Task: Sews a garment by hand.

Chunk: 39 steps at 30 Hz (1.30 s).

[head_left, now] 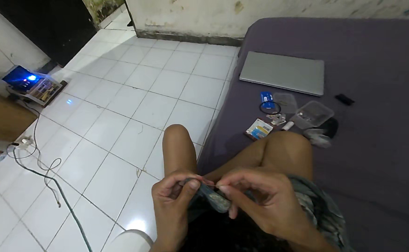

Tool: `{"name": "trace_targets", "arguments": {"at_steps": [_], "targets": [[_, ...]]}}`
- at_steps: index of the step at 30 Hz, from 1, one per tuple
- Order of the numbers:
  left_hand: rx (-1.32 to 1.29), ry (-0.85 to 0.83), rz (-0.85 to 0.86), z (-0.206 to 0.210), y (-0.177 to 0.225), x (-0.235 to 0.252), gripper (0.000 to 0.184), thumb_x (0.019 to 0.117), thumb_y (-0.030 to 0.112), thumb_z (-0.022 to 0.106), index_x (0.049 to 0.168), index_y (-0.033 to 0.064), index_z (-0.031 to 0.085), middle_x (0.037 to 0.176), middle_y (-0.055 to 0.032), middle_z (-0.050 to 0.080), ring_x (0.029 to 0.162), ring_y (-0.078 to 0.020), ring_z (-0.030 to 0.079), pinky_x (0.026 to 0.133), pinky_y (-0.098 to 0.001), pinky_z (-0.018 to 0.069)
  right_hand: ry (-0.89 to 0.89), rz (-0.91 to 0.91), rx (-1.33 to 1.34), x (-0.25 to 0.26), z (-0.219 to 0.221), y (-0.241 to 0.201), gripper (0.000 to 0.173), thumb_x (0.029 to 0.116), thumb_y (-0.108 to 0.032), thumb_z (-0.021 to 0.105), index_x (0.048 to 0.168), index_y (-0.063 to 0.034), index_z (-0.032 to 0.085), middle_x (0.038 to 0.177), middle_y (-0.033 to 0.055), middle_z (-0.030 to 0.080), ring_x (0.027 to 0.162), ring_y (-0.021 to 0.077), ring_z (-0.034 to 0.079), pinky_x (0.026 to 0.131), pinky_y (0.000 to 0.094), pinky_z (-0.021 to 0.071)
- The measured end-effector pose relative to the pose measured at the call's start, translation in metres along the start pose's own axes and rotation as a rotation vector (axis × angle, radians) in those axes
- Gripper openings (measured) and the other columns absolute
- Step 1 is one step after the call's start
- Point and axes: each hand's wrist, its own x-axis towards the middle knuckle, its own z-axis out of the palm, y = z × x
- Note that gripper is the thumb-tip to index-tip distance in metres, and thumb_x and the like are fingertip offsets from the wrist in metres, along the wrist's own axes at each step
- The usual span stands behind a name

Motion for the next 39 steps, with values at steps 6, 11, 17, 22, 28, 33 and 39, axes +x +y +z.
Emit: {"name": "trace_targets", "arguments": {"at_steps": [6,11,17,22,28,33,39], "targets": [[-0.008,-0.006,-0.015,0.000,0.002,0.000,0.018,0.0984,0.027,0.065,0.101,0.0161,0.079,0.092,0.0051,0.078,0.085,-0.0029,0.074,0.078,-0.0199,0.0614,-0.001,-0.004,0.030,0.000,0.001,0.001,0.013,0.1010,-0.012,0.062,0.099,0.0006,0.066,0.079,-0.0021,0.070,0.067,-0.0096,0.063,0.062,0.0062,0.0533],[-0.018,-0.021,-0.037,-0.001,0.002,-0.001,0.018,0.0984,0.028,0.065,0.101,0.0168,0.079,0.091,0.0054,0.078,0.084,-0.0020,0.074,0.077,-0.0194,0.0609,-0.017,-0.018,0.029,-0.001,-0.001,0.002,0.016,0.1020,-0.014,0.062,0.099,0.0008,0.066,0.080,-0.0016,0.069,0.068,-0.0099,0.062,0.062,0.0058,0.0526],[-0.052,-0.057,-0.121,-0.003,0.004,0.001,0.018,0.0974,0.030,0.066,0.098,0.0188,0.080,0.089,0.0084,0.077,0.082,0.0020,0.071,0.076,-0.0168,0.0587,-0.034,-0.019,0.057,0.001,-0.002,0.007,0.018,0.1025,-0.018,0.061,0.099,-0.0009,0.067,0.078,-0.0034,0.068,0.065,-0.0114,0.059,0.059,0.0045,0.0505],[-0.092,-0.073,-0.159,-0.002,0.002,0.000,0.017,0.0971,0.027,0.067,0.099,0.0181,0.080,0.090,0.0095,0.077,0.083,0.0041,0.070,0.076,-0.0151,0.0575,-0.033,-0.004,0.082,0.002,-0.002,0.012,0.016,0.1015,-0.017,0.063,0.099,-0.0019,0.068,0.078,-0.0052,0.068,0.063,-0.0131,0.057,0.057,0.0033,0.0484],[-0.117,-0.075,-0.203,0.002,0.000,0.000,0.015,0.0968,0.025,0.067,0.098,0.0182,0.081,0.089,0.0102,0.077,0.083,0.0049,0.070,0.077,-0.0150,0.0574,0.001,0.008,0.068,0.004,0.001,0.014,0.013,0.0992,-0.014,0.065,0.098,-0.0030,0.071,0.082,-0.0075,0.071,0.064,-0.0163,0.054,0.056,0.0011,0.0444],[-0.069,-0.007,-0.212,0.004,-0.003,0.000,0.014,0.0960,0.024,0.069,0.097,0.0174,0.081,0.091,0.0088,0.077,0.083,0.0034,0.071,0.078,-0.0169,0.0583,0.051,0.025,0.025,0.006,-0.001,0.020,0.014,0.0981,-0.015,0.066,0.103,-0.0034,0.072,0.087,-0.0067,0.071,0.065,-0.0154,0.054,0.057,0.0021,0.0452],[0.049,0.157,-0.102,0.014,-0.021,0.004,0.013,0.0961,0.008,0.067,0.093,0.0101,0.079,0.086,0.0074,0.077,0.078,0.0021,0.071,0.073,-0.0172,0.0591,0.192,-0.208,-0.389,0.009,0.002,0.025,0.019,0.0959,-0.024,0.072,0.106,-0.0081,0.074,0.110,0.0076,0.065,0.079,-0.0061,0.056,0.070,0.0040,0.0446]]}}
